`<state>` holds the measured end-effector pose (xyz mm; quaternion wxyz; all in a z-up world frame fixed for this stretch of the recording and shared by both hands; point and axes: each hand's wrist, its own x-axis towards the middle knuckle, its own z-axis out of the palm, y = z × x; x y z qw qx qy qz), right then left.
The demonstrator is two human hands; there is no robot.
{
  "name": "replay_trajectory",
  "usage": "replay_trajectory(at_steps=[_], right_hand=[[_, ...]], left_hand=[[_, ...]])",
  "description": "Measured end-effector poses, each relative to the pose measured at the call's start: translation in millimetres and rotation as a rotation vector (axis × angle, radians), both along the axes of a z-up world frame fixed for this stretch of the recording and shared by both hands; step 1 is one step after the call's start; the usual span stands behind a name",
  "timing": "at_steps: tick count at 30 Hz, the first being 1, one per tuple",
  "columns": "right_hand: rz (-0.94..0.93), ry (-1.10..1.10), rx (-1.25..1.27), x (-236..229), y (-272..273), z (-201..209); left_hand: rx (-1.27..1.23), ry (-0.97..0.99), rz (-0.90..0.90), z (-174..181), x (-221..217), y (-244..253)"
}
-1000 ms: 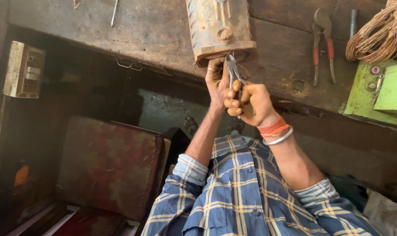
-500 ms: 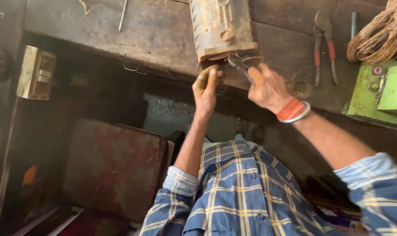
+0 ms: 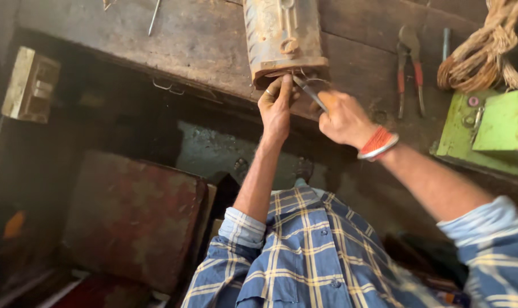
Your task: The person uses pliers and a screwdriver to cut and pull copper wire from a cylindrical metal component on a workbench. They repeatedly cut the wire and pull out bundles, placing them aside.
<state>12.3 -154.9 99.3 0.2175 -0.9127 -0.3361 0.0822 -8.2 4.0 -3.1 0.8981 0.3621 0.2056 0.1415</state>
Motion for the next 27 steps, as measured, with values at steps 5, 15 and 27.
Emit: replay_trajectory(at_steps=[5,15,27], right_hand=[[-0.279,1.202,0.677,-18,11,-7],[-0.080,1.808,1.188,-19,-4,12],[-0.245,1.895,1.366,-27,18,4]], left_hand=[[0.139,-0.022,0.044,2,-9,-2],[0.152,-0.105,0.067,10,-8,-10],[0.073,-0.121,0.148,6,-9,-21]])
